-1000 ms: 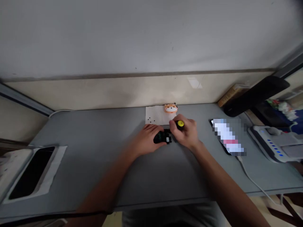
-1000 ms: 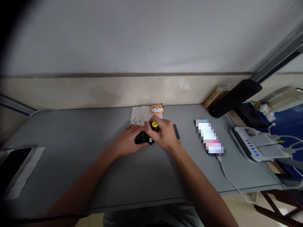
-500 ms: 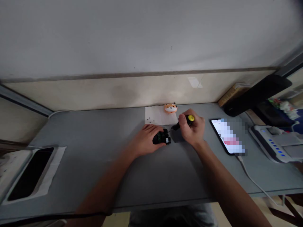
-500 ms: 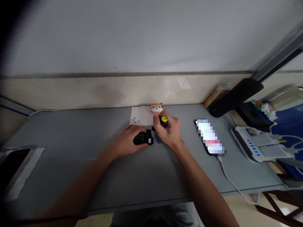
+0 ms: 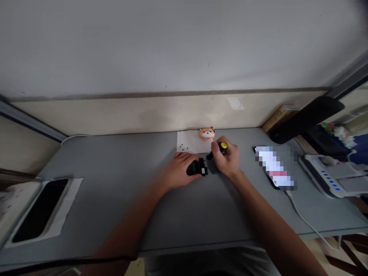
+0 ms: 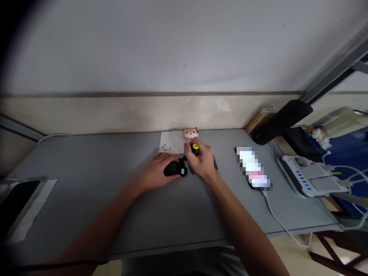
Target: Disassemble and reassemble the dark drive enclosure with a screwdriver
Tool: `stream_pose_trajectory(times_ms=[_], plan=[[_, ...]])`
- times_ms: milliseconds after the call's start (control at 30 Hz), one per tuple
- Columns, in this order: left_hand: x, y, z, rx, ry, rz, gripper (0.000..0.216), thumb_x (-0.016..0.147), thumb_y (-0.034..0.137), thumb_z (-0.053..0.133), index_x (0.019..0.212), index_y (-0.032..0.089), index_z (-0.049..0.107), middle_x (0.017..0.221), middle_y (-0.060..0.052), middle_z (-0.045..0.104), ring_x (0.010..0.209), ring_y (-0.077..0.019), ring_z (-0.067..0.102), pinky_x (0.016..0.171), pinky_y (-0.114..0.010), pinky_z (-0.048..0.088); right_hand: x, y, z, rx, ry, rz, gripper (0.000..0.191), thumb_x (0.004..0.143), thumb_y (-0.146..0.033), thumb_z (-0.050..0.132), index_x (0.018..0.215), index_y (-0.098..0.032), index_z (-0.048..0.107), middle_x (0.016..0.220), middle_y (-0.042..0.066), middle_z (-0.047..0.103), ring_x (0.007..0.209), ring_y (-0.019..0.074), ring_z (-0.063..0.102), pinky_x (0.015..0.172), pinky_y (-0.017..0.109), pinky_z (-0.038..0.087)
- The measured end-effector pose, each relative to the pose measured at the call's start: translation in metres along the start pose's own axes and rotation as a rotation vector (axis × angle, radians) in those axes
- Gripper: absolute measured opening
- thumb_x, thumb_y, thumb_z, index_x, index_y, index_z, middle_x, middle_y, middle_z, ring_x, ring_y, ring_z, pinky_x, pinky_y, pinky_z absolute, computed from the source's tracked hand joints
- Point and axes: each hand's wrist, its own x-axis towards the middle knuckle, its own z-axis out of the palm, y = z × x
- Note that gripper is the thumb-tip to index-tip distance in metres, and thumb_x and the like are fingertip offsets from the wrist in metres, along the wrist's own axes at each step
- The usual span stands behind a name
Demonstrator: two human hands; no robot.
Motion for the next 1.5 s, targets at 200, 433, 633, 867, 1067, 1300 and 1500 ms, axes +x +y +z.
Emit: stream_pose_trajectory(times_ms=[200, 433, 633, 867, 1067, 1300, 1500], plan=[[-0.0003, -0.0011, 0.0006, 0.001, -0.005, -0.013, 0.037, 0.083, 0.036, 0.079, 0.112, 0.024, 0.060, 0.120, -0.005, 0.070, 0.118, -0.0276, 0.063, 0.104, -0.044, 0.047, -0.0003, -0.0007, 0.0005, 0.000, -0.005, 0.021, 0.032, 0.091, -0.037, 0.054, 0.065, -0.023, 0.043, 0.050, -0.007, 0.039, 0.046, 0.0085, 0.032, 0.047, 0.025, 0.026], [-0.0009, -0.0032, 0.0015, -0.004, -0.004, -0.003, 0.038, 0.083, 0.036, 0.079, 0.113, 0.024, 0.060, 0.121, -0.006, 0.070, 0.118, -0.0281, 0.063, 0.104, -0.044, 0.047, 0.0000, -0.0006, 0.0001, 0.004, 0.020, 0.049, 0.031, 0.092, -0.036, 0.053, 0.065, -0.023, 0.043, 0.052, -0.006, 0.038, 0.047, 0.0092, 0.032, 0.047, 0.025, 0.028], [-0.0006, -0.0026, 0.0005, -0.013, 0.001, -0.007, 0.035, 0.085, 0.038, 0.076, 0.114, 0.026, 0.061, 0.122, -0.005, 0.070, 0.118, -0.0280, 0.063, 0.104, -0.046, 0.047, -0.0012, 0.0010, 0.0005, -0.009, -0.013, 0.032, 0.032, 0.092, -0.037, 0.053, 0.065, -0.023, 0.043, 0.051, -0.006, 0.039, 0.046, 0.0091, 0.032, 0.047, 0.025, 0.029], [0.0000, -0.0015, -0.0005, 0.001, -0.016, -0.009, 0.039, 0.083, 0.037, 0.079, 0.114, 0.024, 0.061, 0.121, -0.006, 0.070, 0.118, -0.0279, 0.063, 0.105, -0.045, 0.046, -0.0011, 0.0003, 0.0004, -0.001, 0.001, 0.036, 0.031, 0.092, -0.036, 0.054, 0.066, -0.023, 0.043, 0.052, -0.006, 0.039, 0.047, 0.0089, 0.032, 0.047, 0.025, 0.029], [-0.0004, -0.0026, 0.0010, 0.000, 0.000, 0.006, 0.036, 0.084, 0.036, 0.077, 0.115, 0.026, 0.062, 0.122, -0.005, 0.070, 0.118, -0.0280, 0.063, 0.104, -0.046, 0.047, 0.0009, 0.0021, 0.0008, 0.030, 0.036, 0.104, 0.034, 0.094, -0.043, 0.051, 0.067, -0.023, 0.044, 0.053, -0.005, 0.042, 0.050, 0.0097, 0.037, 0.048, 0.025, 0.030], [-0.0001, -0.0016, -0.0004, 0.004, 0.001, 0.005, 0.037, 0.083, 0.036, 0.079, 0.113, 0.026, 0.061, 0.122, -0.004, 0.070, 0.118, -0.0276, 0.063, 0.104, -0.045, 0.048, 0.0011, 0.0034, 0.0023, 0.023, 0.023, 0.096, 0.035, 0.094, -0.042, 0.051, 0.066, -0.023, 0.042, 0.051, -0.006, 0.042, 0.047, 0.0090, 0.036, 0.047, 0.024, 0.029], [0.0004, -0.0013, -0.0007, 0.013, -0.009, 0.004, 0.037, 0.083, 0.037, 0.080, 0.113, 0.025, 0.061, 0.120, -0.004, 0.070, 0.117, -0.0276, 0.063, 0.103, -0.044, 0.048, 0.0005, 0.0055, 0.0021, 0.010, 0.019, 0.105, 0.033, 0.092, -0.040, 0.053, 0.066, -0.023, 0.042, 0.051, -0.006, 0.039, 0.048, 0.0095, 0.033, 0.048, 0.025, 0.028]])
